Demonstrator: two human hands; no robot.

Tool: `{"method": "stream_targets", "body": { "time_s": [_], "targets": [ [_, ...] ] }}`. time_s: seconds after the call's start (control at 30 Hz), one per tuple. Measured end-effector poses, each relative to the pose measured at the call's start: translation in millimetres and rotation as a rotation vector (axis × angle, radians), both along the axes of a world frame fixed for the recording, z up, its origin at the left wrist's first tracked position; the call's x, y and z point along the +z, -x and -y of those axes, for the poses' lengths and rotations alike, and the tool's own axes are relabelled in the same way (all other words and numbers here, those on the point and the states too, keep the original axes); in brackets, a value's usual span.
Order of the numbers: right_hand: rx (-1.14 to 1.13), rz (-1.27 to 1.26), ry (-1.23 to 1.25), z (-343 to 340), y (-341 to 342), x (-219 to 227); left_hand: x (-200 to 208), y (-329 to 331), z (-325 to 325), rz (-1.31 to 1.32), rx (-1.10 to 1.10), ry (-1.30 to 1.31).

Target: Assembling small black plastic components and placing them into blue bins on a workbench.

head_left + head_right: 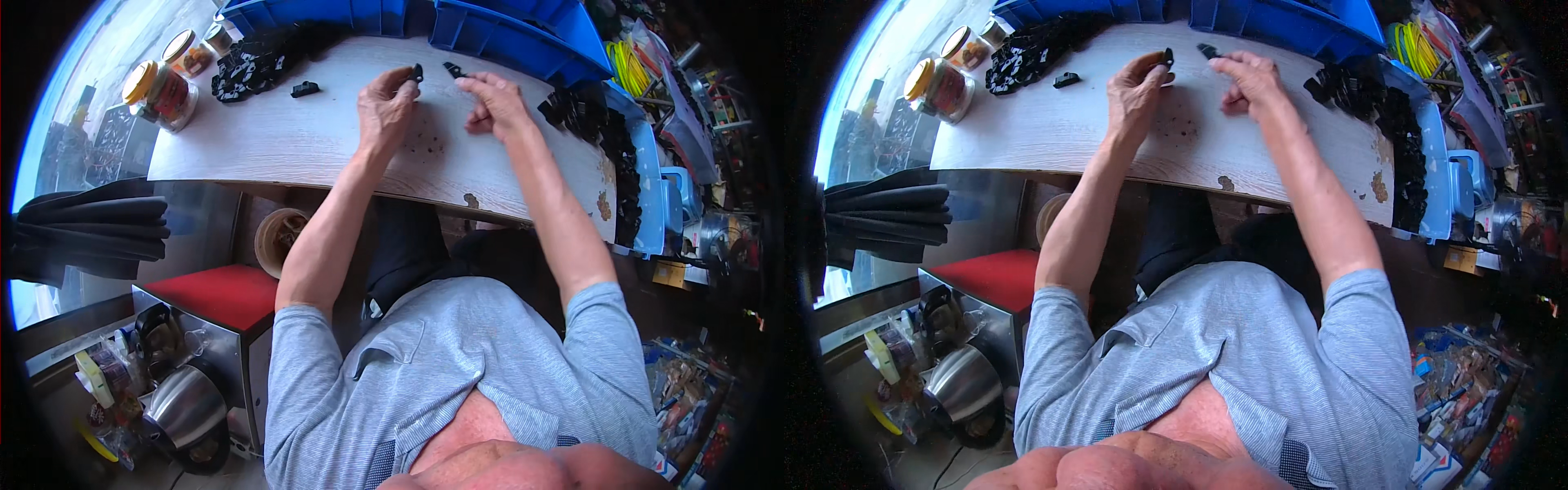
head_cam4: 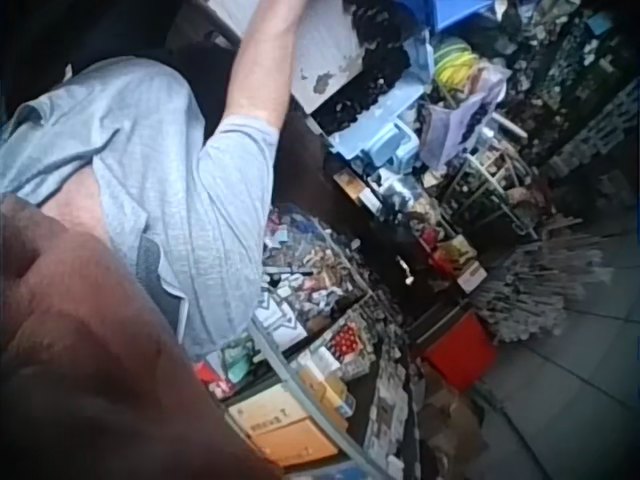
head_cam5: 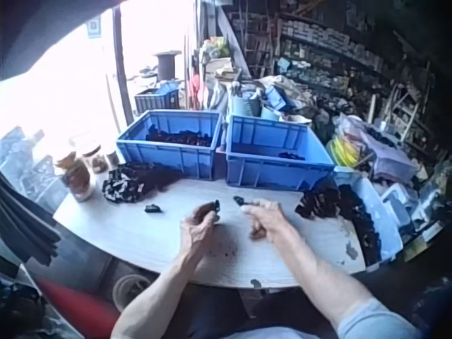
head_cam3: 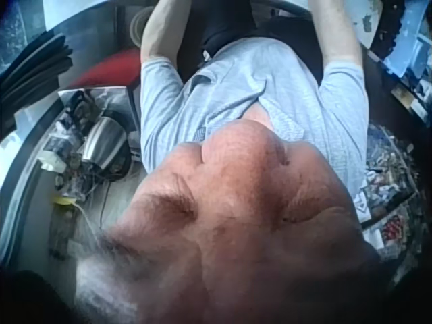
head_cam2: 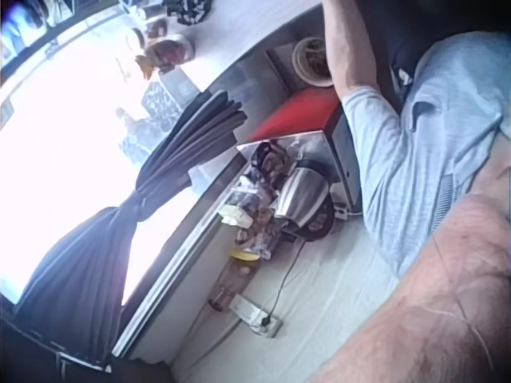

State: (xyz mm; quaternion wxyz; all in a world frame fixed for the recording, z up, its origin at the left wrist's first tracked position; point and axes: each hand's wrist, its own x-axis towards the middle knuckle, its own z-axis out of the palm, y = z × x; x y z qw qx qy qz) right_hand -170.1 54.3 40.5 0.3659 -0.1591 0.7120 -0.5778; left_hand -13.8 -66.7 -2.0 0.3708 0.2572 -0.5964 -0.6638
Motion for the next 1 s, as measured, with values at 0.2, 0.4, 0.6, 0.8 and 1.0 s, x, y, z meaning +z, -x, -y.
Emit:
{"method": "stream_targets", "body": {
  "time_s": [0.2, 0.4, 0.6, 0.8, 1.0],
  "targets": [
    [0.146, 0.01, 0.139, -11, -22, -8, 0, 23, -18, -0.208, -0.187, -0.207],
    [0.178, -0.027, 0.078, -11, -23, -9, -3, 8, -9, 0.101, -0.17, 0.322],
    [0.211, -0.131, -0.042, -9, -23, -12, 11, -8, -16, 0.333, -0.217, 1.094],
    [0.209, -0.157, -0.042, -10, -27, -7, 19, -22, -25, 0.421, -0.23, 1.209],
    [0.259, -0.17, -0.111, -12, -28, 0, 24, -22, -29, 0.479, -0.215, 1.241]
  ]
}}
